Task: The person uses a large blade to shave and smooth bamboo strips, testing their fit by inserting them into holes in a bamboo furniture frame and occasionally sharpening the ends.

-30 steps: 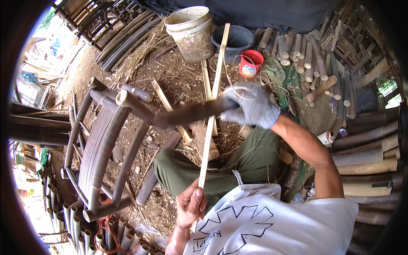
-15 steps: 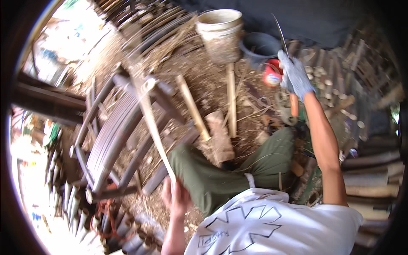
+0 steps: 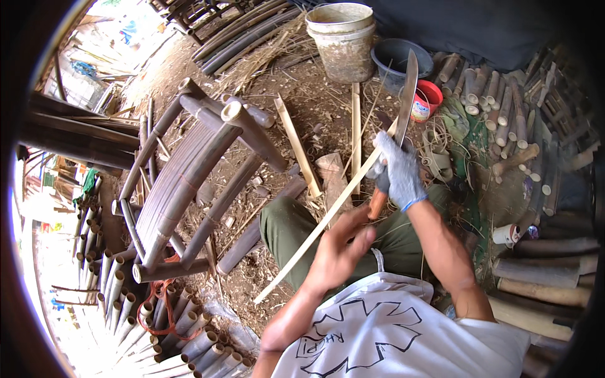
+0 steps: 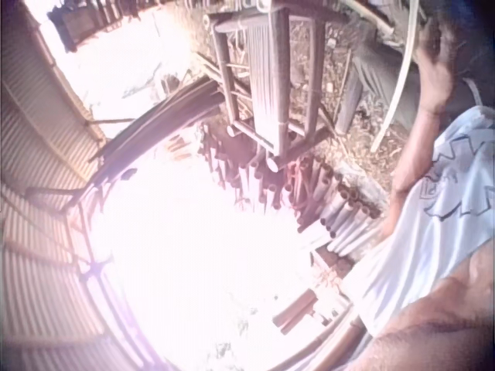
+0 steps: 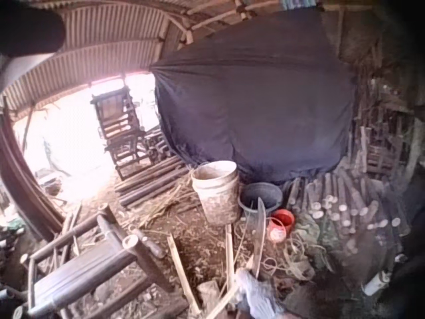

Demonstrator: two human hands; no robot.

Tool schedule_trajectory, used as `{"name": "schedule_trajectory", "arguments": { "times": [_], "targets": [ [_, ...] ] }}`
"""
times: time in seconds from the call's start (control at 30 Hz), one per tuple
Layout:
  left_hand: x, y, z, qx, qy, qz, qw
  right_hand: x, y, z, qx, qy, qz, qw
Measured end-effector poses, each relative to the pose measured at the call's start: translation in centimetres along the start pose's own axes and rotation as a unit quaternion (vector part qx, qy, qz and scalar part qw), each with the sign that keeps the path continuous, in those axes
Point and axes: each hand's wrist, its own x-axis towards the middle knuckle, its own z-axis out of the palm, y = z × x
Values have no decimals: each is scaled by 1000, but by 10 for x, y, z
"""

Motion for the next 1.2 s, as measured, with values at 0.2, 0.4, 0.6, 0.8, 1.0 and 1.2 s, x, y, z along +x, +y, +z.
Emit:
{"name": "schedule_trajectory", "arguments": {
  "times": [0.2, 0.4, 0.6, 0.8, 1.0, 1.2],
  "targets": [
    [-32, -13, -56, 87, -48, -44, 994, 36, -59, -19, -57, -78, -70, 993],
    [-16, -16, -37, -162, 43, -181, 969, 13, -55, -19, -533, -103, -341, 768],
    [-7, -10, -22, -137, 87, -129, 978, -53, -5, -20, -646, -224, -408, 605],
    [-28, -13, -25, -143, 79, -132, 978, -23, -2, -24, -642, -174, -420, 617],
    [-73, -13, -31, -101, 63, -172, 978, 20, -44, -41, -680, -85, -332, 648],
    [-110, -20, -37, -101, 58, -189, 975, 41, -59, -60, -687, -60, -359, 629]
  ]
}}
